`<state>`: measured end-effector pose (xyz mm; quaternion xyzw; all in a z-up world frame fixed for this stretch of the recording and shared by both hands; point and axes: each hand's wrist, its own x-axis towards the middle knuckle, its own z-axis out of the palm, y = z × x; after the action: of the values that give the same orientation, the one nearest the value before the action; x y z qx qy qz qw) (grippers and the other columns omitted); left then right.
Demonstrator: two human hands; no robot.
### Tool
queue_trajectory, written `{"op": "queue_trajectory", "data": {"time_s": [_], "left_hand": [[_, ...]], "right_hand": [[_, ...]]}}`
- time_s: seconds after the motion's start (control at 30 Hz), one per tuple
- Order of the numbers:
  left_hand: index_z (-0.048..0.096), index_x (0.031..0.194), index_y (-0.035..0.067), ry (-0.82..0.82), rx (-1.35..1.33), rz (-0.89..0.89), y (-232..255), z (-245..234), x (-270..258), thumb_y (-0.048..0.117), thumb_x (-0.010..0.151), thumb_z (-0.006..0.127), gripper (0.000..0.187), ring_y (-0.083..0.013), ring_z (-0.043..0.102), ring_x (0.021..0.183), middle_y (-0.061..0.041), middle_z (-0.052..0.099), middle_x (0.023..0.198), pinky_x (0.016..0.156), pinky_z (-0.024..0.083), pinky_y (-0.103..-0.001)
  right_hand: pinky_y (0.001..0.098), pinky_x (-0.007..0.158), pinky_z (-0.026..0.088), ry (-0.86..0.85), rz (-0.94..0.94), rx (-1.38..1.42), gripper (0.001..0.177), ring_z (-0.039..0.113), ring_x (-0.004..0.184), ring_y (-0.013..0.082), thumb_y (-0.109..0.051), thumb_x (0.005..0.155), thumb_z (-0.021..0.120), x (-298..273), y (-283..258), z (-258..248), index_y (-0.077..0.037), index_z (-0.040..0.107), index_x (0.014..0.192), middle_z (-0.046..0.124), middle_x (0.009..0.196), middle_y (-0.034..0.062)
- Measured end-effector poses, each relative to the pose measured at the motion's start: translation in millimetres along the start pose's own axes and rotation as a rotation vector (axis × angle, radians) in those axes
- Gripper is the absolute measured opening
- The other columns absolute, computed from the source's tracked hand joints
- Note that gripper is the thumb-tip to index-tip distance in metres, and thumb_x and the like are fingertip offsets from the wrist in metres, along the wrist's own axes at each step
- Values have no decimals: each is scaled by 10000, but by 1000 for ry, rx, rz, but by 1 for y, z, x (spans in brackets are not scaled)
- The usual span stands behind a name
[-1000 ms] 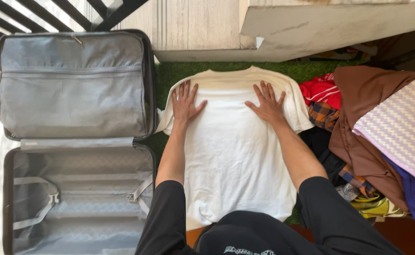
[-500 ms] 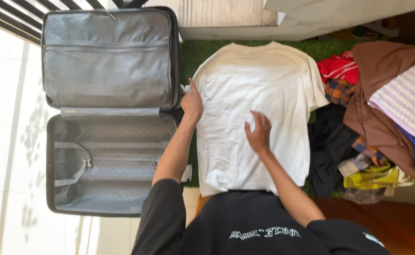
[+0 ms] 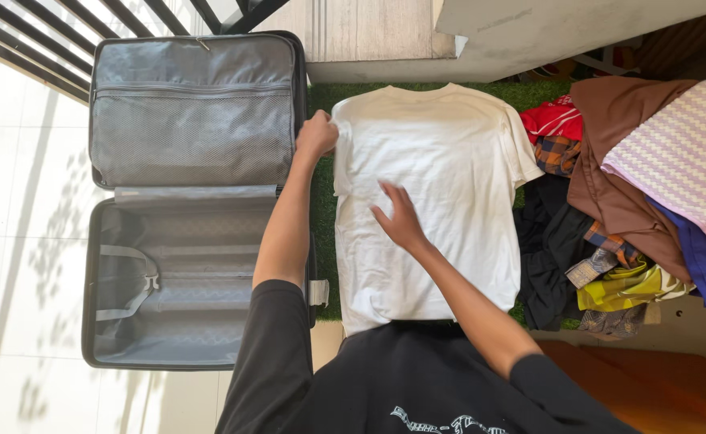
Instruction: The person folds a shirt on the ground by hand, places it into an open suitcase, and folds a second shirt.
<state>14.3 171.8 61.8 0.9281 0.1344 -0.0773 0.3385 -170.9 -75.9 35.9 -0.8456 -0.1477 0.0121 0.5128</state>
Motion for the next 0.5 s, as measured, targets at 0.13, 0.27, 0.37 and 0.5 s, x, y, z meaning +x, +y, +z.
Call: {"op": "queue_trajectory", "data": {"time_s": [0.13,0.27,0.37,0.5], "left_hand": [[515,1430,117,-184,-837,-120,29,-4,-31,231,941,652,520,-199,699,830,-129,723,1030,715,593,-341],[593,1383,56,597,-670,150,22,19,-145,229,1062,592,365,-221,730,1023,-134,746,1147,904,562,-336],[524,1407,10,411,-240,112,-4,65,-286,149,869,734,594,-403,568,1187,-217,618,1259,1012,455,-480],[352,1520,21,140,-10,-310,-25,101,-388,205,717,823,949,-484,508,1250,-267,505,1381,878,443,-566]], "right_hand": [[406,1019,452,69,183,208,767,537,1263,300,-204,875,763,116,18,75,-41,351,1501,538,1373,198],[355,893,545,131,386,441,340,691,1000,214,-197,1006,589,178,68,96,2,677,1268,754,1145,177],[364,749,470,64,528,693,362,586,855,193,-178,997,577,197,85,79,43,664,1270,667,1069,146],[324,784,550,81,516,945,379,658,929,174,-154,920,537,195,68,35,-44,584,1280,666,1079,77]]}}
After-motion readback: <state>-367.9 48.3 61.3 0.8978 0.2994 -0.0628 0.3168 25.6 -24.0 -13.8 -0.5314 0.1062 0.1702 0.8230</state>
